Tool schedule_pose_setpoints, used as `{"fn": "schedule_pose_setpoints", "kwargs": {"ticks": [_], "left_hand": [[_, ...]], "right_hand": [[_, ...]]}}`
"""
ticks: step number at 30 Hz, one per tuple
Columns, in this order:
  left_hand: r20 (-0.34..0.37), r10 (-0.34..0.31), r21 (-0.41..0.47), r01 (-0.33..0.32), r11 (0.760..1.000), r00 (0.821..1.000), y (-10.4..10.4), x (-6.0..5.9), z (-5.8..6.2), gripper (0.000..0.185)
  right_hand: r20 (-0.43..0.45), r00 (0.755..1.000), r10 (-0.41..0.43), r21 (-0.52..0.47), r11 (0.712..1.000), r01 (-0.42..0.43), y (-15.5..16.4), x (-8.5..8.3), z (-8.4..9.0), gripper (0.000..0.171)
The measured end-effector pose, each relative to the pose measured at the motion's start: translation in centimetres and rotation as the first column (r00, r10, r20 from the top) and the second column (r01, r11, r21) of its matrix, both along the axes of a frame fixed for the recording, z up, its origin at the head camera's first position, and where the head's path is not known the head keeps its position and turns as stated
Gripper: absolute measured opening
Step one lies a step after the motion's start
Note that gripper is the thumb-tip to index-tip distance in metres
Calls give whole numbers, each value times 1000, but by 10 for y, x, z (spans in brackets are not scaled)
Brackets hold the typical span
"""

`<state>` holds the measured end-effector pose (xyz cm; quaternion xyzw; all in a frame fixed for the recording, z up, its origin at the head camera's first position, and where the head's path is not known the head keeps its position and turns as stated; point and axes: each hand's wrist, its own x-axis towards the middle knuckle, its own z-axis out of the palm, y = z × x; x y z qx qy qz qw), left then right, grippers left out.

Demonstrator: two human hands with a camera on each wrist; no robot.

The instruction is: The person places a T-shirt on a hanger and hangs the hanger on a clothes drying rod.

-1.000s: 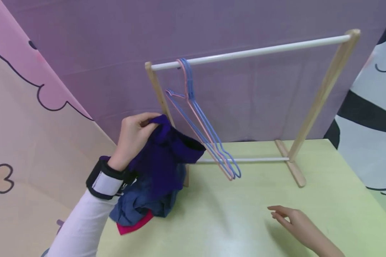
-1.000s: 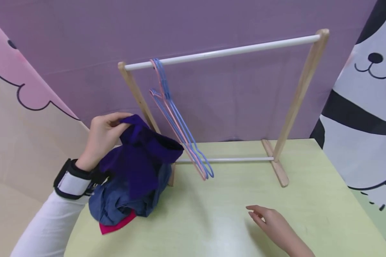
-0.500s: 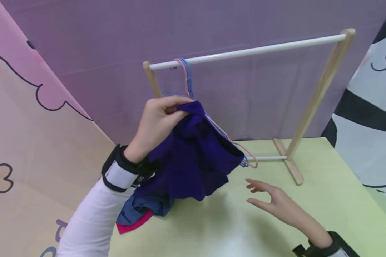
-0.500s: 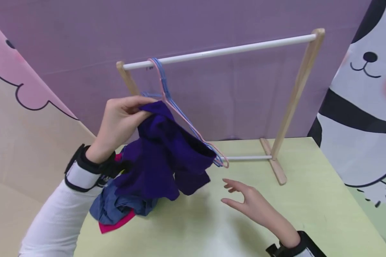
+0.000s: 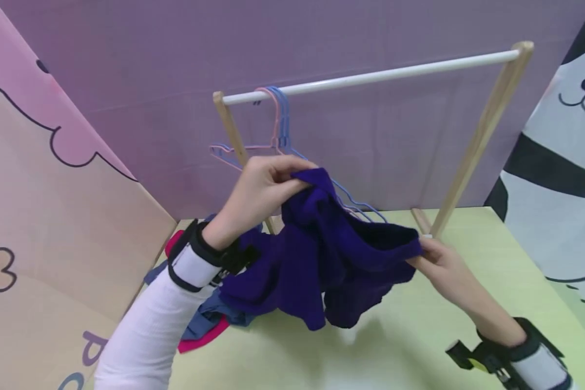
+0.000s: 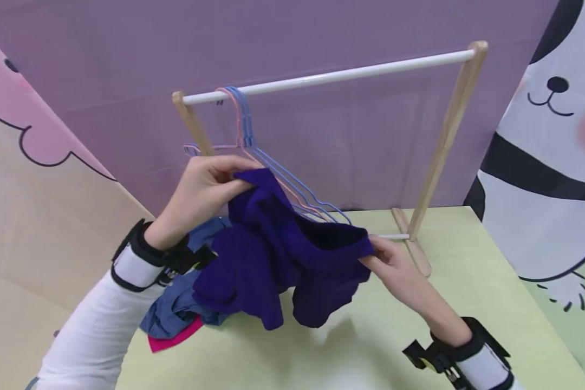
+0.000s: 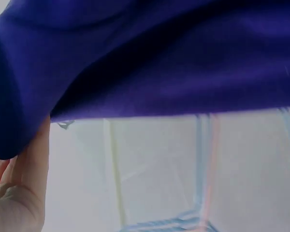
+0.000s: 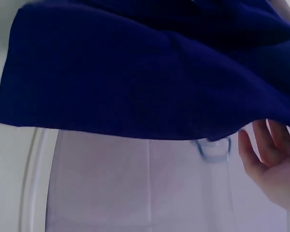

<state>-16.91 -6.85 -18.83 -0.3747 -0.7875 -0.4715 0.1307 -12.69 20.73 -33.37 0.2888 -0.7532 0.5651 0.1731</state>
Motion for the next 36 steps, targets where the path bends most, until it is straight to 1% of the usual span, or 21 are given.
{"fn": "schedule_pose_setpoints", "kwargs": {"ticks": [3,4,5,6,7,9,11,12,14,16,17,18,19,21,24,29,30,32,34,35,36], "left_hand": [[54,11,-41,-8,999,999,-7,-2,-11,14],[76,13,-50,-9,999,997,-9,-3,-15,15],[94,13,-59,-8,998,995,-11,-4,-20,15],[111,15,-65,-7,998,994,-13,-5,-24,15],[132,17,-71,-8,997,991,-14,-5,-29,15],[173,26,-95,-10,995,985,-17,-6,-39,16],[218,24,-109,0,994,976,-19,-6,-47,17],[242,23,-115,5,993,970,-20,-5,-51,17],[291,11,-124,26,992,957,-21,-4,-58,17],[322,-4,-125,47,991,947,-22,-3,-65,18],[338,-7,-130,54,990,941,-22,-2,-68,19],[350,-11,-133,61,989,937,-23,-2,-72,21],[362,-10,-138,63,988,932,-23,-1,-75,22],[389,-3,-150,66,986,921,-23,0,-83,24],[434,2,-168,79,983,901,-24,4,-95,24],[473,-19,-191,124,974,881,-28,9,-119,16],[481,-21,-198,133,971,876,-29,10,-123,17],[496,5,-243,133,961,869,-31,13,-131,37],[499,38,-308,136,942,866,-33,15,-139,61],[490,56,-346,135,928,870,-33,16,-142,68],[473,67,-380,136,915,878,-34,17,-146,71]], "right_hand": [[97,992,-77,7,997,76,14,-1,8,46],[136,988,-73,-25,997,77,18,-2,10,43],[175,983,-50,-75,995,64,21,-4,12,39],[213,977,-3,-155,987,37,24,-5,13,35],[247,968,47,-239,971,13,27,-6,15,32],[265,953,149,-398,917,-33,33,-8,18,29],[255,946,201,-478,877,-58,38,-9,22,28],[251,949,193,-483,874,-51,42,-8,25,27],[254,959,127,-431,903,-6,48,-7,29,27],[258,966,-16,-272,958,89,53,-4,33,25],[260,962,-86,-188,972,138,55,-3,34,25],[255,954,-154,-94,979,183,57,-1,34,25],[245,946,-211,-4,976,218,58,0,34,24],[214,932,-294,153,952,265,58,1,31,24],[214,935,-281,210,948,237,59,3,23,23],[228,950,-215,228,960,163,59,2,3,28],[229,951,-209,238,959,154,59,1,-1,29],[233,952,-198,255,957,136,58,-1,-7,29],[229,954,-194,271,954,128,57,-3,-12,27],[228,954,-193,278,952,126,57,-3,-14,25],[225,955,-194,285,950,126,56,-4,-16,24]]}}
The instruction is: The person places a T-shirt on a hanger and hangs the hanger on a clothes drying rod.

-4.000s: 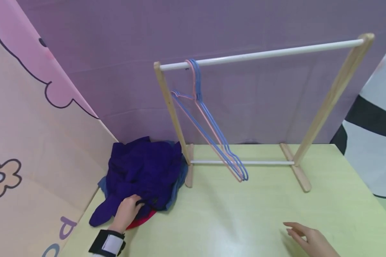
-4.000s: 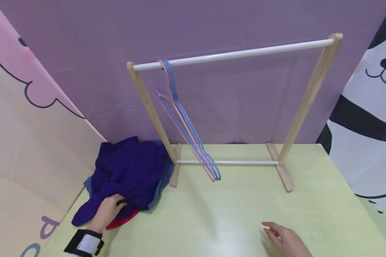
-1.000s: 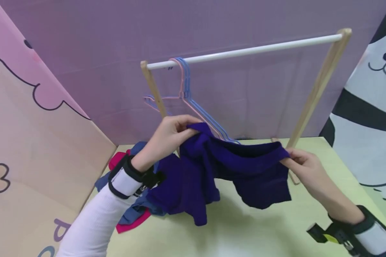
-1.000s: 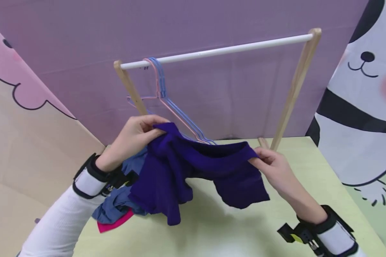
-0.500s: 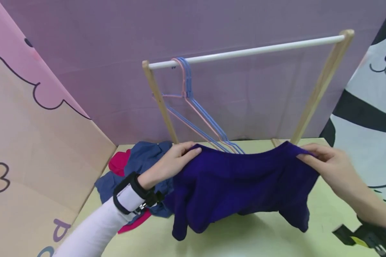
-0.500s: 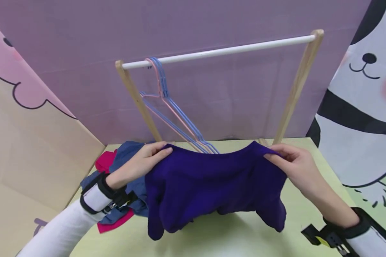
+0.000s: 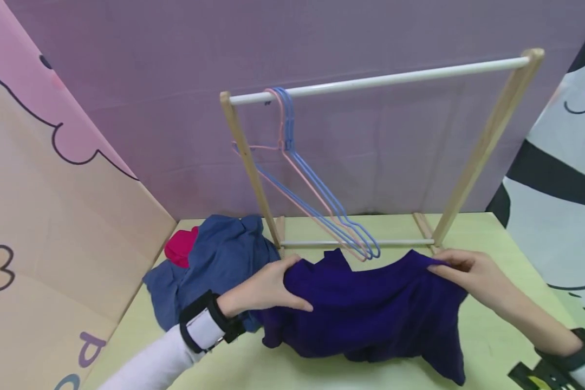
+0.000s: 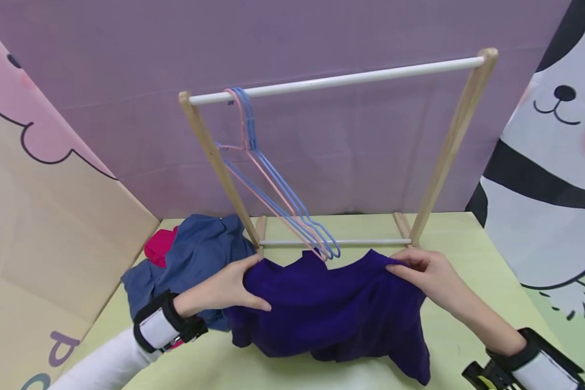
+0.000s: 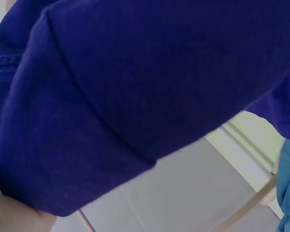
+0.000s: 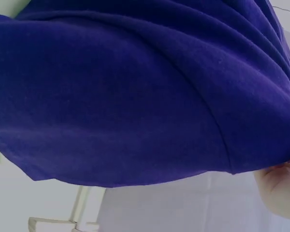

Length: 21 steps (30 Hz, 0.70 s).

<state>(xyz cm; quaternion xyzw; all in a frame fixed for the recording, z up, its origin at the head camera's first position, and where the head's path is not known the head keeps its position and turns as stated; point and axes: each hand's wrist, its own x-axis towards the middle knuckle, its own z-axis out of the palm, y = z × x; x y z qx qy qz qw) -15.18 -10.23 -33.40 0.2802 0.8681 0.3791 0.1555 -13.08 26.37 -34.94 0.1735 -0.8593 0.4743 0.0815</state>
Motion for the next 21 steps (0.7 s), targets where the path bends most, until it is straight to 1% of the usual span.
{"fn": "schedule_pose_setpoints", "kwargs": {"ticks": [1,3,6,9,13,15,16,19,21], "left_hand": [[-23,-6,-31,5,999,1000,-1,1,-3,70],[-69,-25,-46,22,999,997,-2,1,-9,58],[-103,-18,-2,18,1000,994,-3,1,-16,36],[-80,17,74,-11,997,997,-4,0,-22,21],[-55,102,134,-94,986,993,-3,0,-26,13],[-59,145,155,-135,979,988,-2,2,-25,12],[-66,157,165,-145,976,985,-1,4,-21,12],[-79,172,206,-153,967,982,3,11,-8,13],[-98,167,226,-142,964,981,4,14,-2,14]], "right_hand": [[-1,1000,5,7,1000,-5,0,-1,-2,22],[7,1000,15,16,1000,-15,-1,-2,-5,20],[32,999,29,16,999,-29,-2,-5,-12,19],[56,997,55,8,998,-56,-2,-8,-20,18],[64,995,74,36,996,-76,-1,-12,-28,12],[71,994,83,74,993,-88,-1,-15,-29,12],[78,993,92,91,991,-99,-1,-17,-28,14],[98,984,148,129,979,-160,-4,-25,-19,18],[99,975,198,121,970,-209,-10,-30,-9,20]]}}
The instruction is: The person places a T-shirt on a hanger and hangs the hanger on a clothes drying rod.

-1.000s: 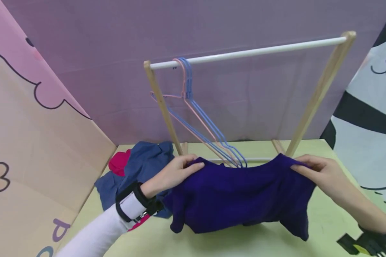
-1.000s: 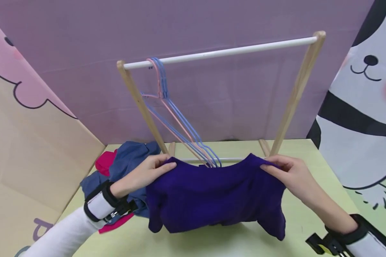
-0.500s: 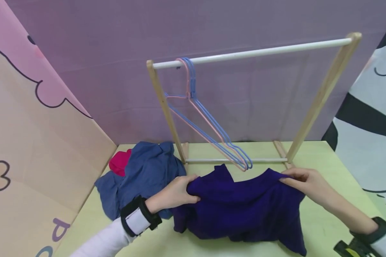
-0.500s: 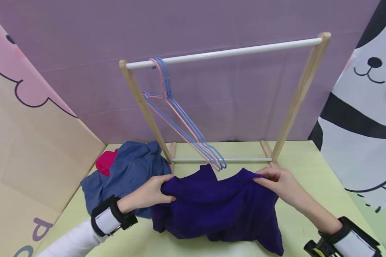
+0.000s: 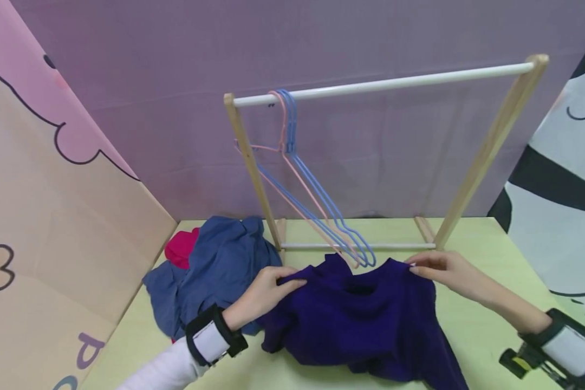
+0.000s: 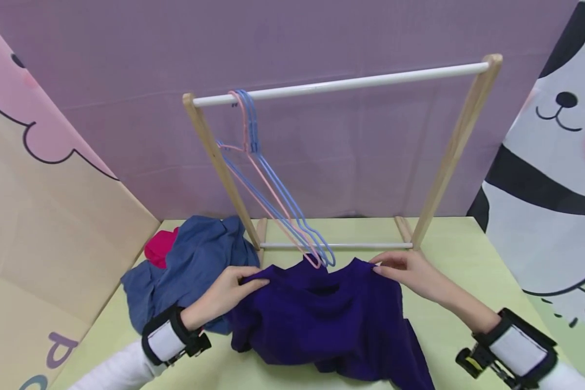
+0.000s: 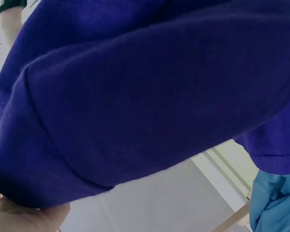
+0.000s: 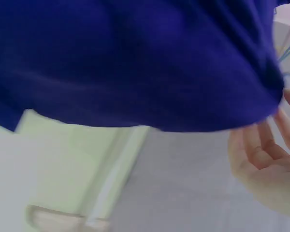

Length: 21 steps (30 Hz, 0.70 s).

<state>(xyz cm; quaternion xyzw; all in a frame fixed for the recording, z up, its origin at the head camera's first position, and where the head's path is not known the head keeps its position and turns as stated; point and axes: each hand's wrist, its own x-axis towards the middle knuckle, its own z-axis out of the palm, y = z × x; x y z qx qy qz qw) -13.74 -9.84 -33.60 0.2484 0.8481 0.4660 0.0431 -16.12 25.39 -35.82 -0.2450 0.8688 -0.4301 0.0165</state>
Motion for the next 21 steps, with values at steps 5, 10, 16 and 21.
{"fn": "schedule_pose_setpoints", "kwargs": {"ticks": [5,10,16,21], "left_hand": [[-23,-21,30,21,999,1000,-4,-7,-15,18],[-2,-1,26,1,1000,1000,-2,-2,-6,18],[13,25,-2,-24,1000,1000,1,8,9,17],[33,27,-10,-27,1000,999,-1,11,9,18]], "right_hand": [[-28,996,84,-32,996,-85,-26,-14,32,24],[22,996,90,-40,995,-89,-61,-29,60,30],[56,996,70,-79,995,-66,-100,-40,74,35],[75,995,60,-134,990,-49,-121,-45,79,33]]}}
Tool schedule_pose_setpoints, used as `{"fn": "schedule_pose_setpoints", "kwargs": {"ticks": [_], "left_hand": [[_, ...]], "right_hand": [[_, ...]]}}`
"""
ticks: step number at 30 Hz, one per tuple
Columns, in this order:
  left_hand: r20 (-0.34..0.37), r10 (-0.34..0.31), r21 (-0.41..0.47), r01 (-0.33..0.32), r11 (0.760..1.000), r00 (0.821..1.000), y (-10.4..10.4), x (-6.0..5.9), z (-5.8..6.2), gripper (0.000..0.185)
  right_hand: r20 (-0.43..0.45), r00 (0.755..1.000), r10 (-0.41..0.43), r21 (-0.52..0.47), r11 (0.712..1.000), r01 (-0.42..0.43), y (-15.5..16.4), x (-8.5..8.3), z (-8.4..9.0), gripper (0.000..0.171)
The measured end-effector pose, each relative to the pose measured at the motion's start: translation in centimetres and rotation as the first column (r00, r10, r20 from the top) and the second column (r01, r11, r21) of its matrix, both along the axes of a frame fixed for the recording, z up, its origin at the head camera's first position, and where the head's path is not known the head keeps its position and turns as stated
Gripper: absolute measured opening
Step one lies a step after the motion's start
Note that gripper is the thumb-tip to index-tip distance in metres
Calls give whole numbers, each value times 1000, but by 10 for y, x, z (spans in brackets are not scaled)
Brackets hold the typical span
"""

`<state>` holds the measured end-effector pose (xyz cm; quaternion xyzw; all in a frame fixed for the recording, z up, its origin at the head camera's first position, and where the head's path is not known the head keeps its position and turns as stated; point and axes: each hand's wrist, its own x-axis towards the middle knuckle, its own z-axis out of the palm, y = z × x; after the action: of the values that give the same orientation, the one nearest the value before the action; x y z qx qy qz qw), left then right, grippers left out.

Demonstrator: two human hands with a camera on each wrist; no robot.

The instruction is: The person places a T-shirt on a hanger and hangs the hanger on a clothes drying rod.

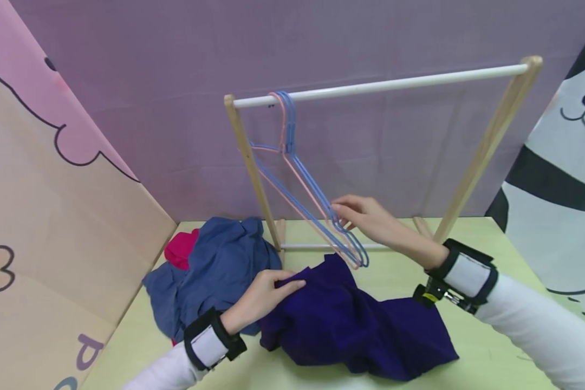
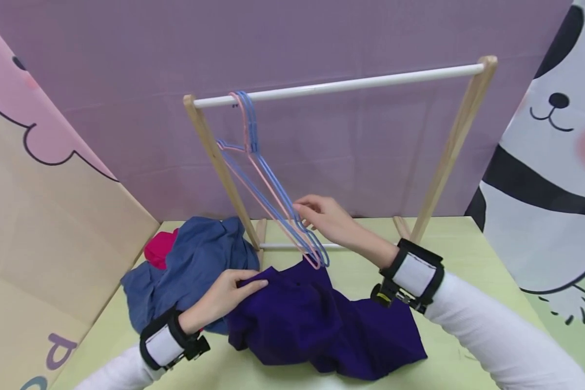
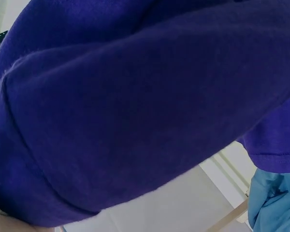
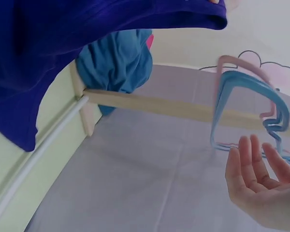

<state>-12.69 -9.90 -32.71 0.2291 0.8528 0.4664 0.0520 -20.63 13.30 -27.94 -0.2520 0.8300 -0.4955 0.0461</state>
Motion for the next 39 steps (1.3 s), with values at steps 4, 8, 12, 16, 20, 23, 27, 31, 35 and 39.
{"fn": "schedule_pose_setpoints", "kwargs": {"ticks": [4,8,12,16,20,23,27,31,35,39], "left_hand": [[12,6,-13,-6,1000,1000,-2,0,0,18],[12,14,-23,-14,1000,1000,-4,1,1,18],[10,11,-17,-11,1000,1000,-6,3,3,18],[21,19,-21,-19,1000,1000,-7,3,3,18],[36,23,-20,-22,1000,999,-10,-1,-6,18],[35,22,-10,-22,1000,999,-13,-7,-19,18],[7,23,-2,-23,1000,1000,-16,-12,-31,21],[-38,35,3,-35,999,999,-17,-12,-34,24],[-67,51,4,-51,999,996,-18,-12,-33,26],[-94,63,5,-63,998,994,-21,-12,-32,25]], "right_hand": [[0,1000,-30,-1,1000,30,-9,-4,3,29],[-26,995,-92,15,996,92,-13,-5,6,26],[-87,974,-211,0,977,211,-16,-6,8,26],[-183,924,-335,-31,942,335,-15,-9,10,26],[-228,893,-387,-63,922,383,-12,-13,12,23],[-243,886,-394,-74,918,388,-6,-14,16,24],[-260,865,-429,-106,903,417,5,-13,24,22],[-251,842,-477,-151,879,453,18,-9,28,22],[-218,841,-495,-192,867,460,32,-1,26,25],[-215,835,-507,-227,857,462,47,8,19,23]]}}
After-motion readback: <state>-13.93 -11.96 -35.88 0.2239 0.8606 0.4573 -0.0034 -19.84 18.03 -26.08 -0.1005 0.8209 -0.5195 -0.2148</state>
